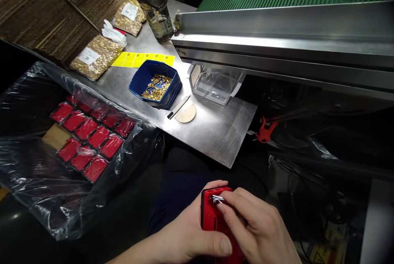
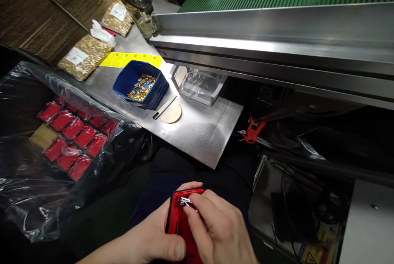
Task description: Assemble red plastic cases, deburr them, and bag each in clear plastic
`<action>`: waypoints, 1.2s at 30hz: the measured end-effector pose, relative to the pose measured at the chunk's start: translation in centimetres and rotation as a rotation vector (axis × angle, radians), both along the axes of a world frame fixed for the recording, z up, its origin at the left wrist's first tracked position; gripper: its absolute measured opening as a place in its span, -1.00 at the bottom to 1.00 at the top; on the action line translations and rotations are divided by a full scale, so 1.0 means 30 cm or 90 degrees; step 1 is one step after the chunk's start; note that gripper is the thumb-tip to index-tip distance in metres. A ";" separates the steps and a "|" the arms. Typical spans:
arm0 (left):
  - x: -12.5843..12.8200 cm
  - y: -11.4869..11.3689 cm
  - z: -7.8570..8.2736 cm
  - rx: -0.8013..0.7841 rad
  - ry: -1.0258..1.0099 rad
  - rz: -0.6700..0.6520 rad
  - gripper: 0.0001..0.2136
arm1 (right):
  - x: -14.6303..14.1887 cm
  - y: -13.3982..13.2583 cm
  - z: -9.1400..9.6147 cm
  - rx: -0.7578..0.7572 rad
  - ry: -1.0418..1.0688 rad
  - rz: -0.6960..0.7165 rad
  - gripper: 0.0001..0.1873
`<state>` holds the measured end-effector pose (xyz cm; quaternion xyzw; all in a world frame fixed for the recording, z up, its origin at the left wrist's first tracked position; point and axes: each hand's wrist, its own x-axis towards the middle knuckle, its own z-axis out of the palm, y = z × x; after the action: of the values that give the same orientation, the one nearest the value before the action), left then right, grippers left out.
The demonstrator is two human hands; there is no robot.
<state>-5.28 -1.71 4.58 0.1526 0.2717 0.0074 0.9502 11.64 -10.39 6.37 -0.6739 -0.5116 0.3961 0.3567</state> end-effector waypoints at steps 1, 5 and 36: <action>-0.003 0.002 -0.001 0.001 0.007 -0.001 -0.02 | 0.016 -0.002 -0.008 -0.009 0.010 -0.014 -0.82; -0.010 0.013 0.002 -0.001 0.042 -0.024 0.01 | 0.113 0.040 -0.131 -0.037 -0.078 -0.207 -0.83; -0.007 0.029 0.030 -0.004 -0.084 -0.060 -0.25 | 0.126 0.022 0.040 0.181 -0.176 0.195 -0.69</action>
<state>-5.50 -0.84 5.49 0.1611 0.2010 -0.0282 0.9658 15.43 -9.72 7.57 -0.5792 -0.7022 0.2736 0.3107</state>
